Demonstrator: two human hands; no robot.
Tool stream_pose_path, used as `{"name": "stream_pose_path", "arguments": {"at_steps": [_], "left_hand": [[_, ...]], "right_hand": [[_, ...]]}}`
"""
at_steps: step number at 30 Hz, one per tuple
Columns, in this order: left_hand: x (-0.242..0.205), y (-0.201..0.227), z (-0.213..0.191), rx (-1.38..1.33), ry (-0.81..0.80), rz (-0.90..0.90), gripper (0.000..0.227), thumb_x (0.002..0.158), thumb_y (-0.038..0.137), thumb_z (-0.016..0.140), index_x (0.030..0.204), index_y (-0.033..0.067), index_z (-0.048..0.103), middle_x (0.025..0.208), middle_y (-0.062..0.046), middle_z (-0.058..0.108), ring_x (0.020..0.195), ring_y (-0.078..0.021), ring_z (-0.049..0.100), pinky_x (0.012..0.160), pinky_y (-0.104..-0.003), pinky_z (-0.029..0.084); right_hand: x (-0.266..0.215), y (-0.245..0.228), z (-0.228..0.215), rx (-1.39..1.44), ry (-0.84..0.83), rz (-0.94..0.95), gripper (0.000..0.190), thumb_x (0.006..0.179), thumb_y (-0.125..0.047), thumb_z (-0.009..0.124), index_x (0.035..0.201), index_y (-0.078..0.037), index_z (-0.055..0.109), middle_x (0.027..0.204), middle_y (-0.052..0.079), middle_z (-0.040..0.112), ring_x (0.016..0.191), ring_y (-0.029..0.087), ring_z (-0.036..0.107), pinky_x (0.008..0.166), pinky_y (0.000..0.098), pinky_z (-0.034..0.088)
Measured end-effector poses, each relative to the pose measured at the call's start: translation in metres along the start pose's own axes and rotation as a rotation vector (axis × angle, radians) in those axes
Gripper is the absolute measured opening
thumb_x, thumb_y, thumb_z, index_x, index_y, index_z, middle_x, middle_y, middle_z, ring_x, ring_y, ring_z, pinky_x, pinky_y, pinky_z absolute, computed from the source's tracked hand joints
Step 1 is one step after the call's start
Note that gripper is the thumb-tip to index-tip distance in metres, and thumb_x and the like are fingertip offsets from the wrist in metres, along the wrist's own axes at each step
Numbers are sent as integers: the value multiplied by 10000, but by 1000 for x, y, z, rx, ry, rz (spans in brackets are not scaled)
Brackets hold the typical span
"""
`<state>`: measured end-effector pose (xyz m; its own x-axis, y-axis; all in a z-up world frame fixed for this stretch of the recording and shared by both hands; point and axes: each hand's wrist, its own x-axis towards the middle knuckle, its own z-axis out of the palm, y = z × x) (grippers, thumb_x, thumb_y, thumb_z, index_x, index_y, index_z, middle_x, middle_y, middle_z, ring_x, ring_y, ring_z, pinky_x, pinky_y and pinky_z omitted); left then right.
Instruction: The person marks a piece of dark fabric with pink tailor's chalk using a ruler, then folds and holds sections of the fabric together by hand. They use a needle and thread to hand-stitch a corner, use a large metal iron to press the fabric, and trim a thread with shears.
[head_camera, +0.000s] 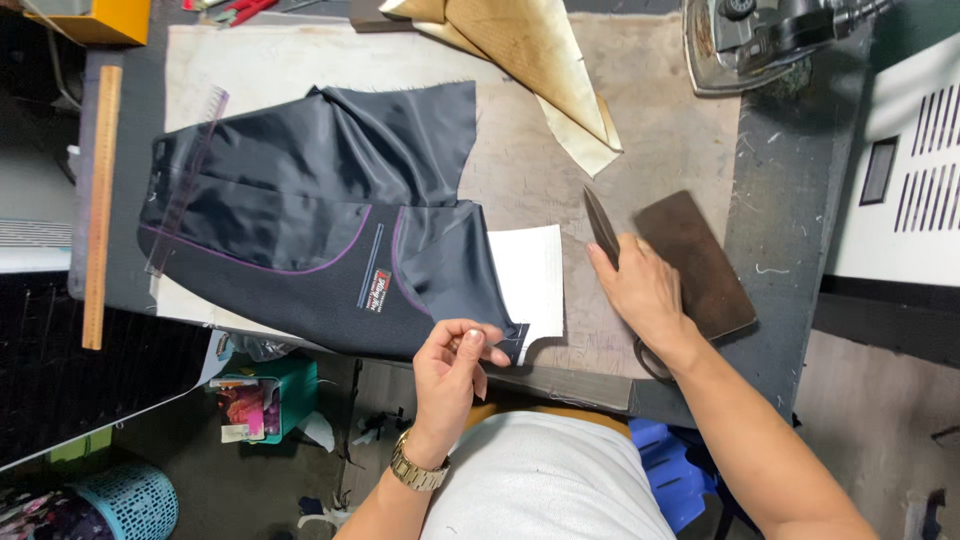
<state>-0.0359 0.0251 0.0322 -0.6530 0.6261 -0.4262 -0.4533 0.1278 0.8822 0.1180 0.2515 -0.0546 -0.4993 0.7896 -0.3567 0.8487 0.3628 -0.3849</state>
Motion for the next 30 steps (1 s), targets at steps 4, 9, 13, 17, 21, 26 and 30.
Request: {"name": "stream_pose_path", "arguments": {"at_steps": [4,9,13,17,21,26,30], "left_hand": [[4,-1,-4,17,98,69,164,949,91,720,858,-40,682,979,-193,740,638,-229,734,328,-206,452],[7,-5,-16,181,112,271,71,851,65,797,907,31,824,908,-119,670,879,-163,574,741,-275,458],[-1,16,-30,155,92,338,31,878,58,758,856,62,780,916,-72,697,897,-151,663,856,-265,540],[-20,39,-85,161,55,304,47,866,40,729,899,74,725,1051,-81,653,944,-124,652,696,-230,562],[-47,87,-180,949,-192,826,187,944,68,669,1126,78,712,1067,-100,657,876,-292,642,786,-412,520],[-63,81,-285,1237,-208,808,80,803,46,545,795,124,559,699,-70,526,643,-336,542,539,-466,390],[-60,84,-353,1331,51,656,93,842,143,530,809,225,558,740,-5,562,613,-291,592,468,-437,428]], "right_hand": [[-4,-9,-9,-209,202,-144,480,1003,-523,601,915,-58,686,835,149,651,850,370,717,694,499,590],[-53,-78,-26,503,375,-768,313,811,-174,868,1055,-16,751,1013,156,724,980,354,682,877,413,540],[-105,-143,-16,813,-142,-629,259,852,-176,808,1083,-70,756,1049,46,771,977,141,707,884,259,545],[-122,-177,13,702,-219,-494,55,875,-153,777,911,-112,774,817,-9,728,727,96,641,694,249,505],[-145,-229,48,446,-325,-724,88,903,-198,739,971,-143,750,867,-3,719,760,124,687,679,275,559],[-170,-300,103,329,-341,-910,105,920,-118,713,842,-146,649,745,-11,634,686,142,603,631,282,488],[-179,-307,132,216,-408,-926,131,985,-125,597,863,-161,627,766,5,602,685,183,589,631,312,457]]}}
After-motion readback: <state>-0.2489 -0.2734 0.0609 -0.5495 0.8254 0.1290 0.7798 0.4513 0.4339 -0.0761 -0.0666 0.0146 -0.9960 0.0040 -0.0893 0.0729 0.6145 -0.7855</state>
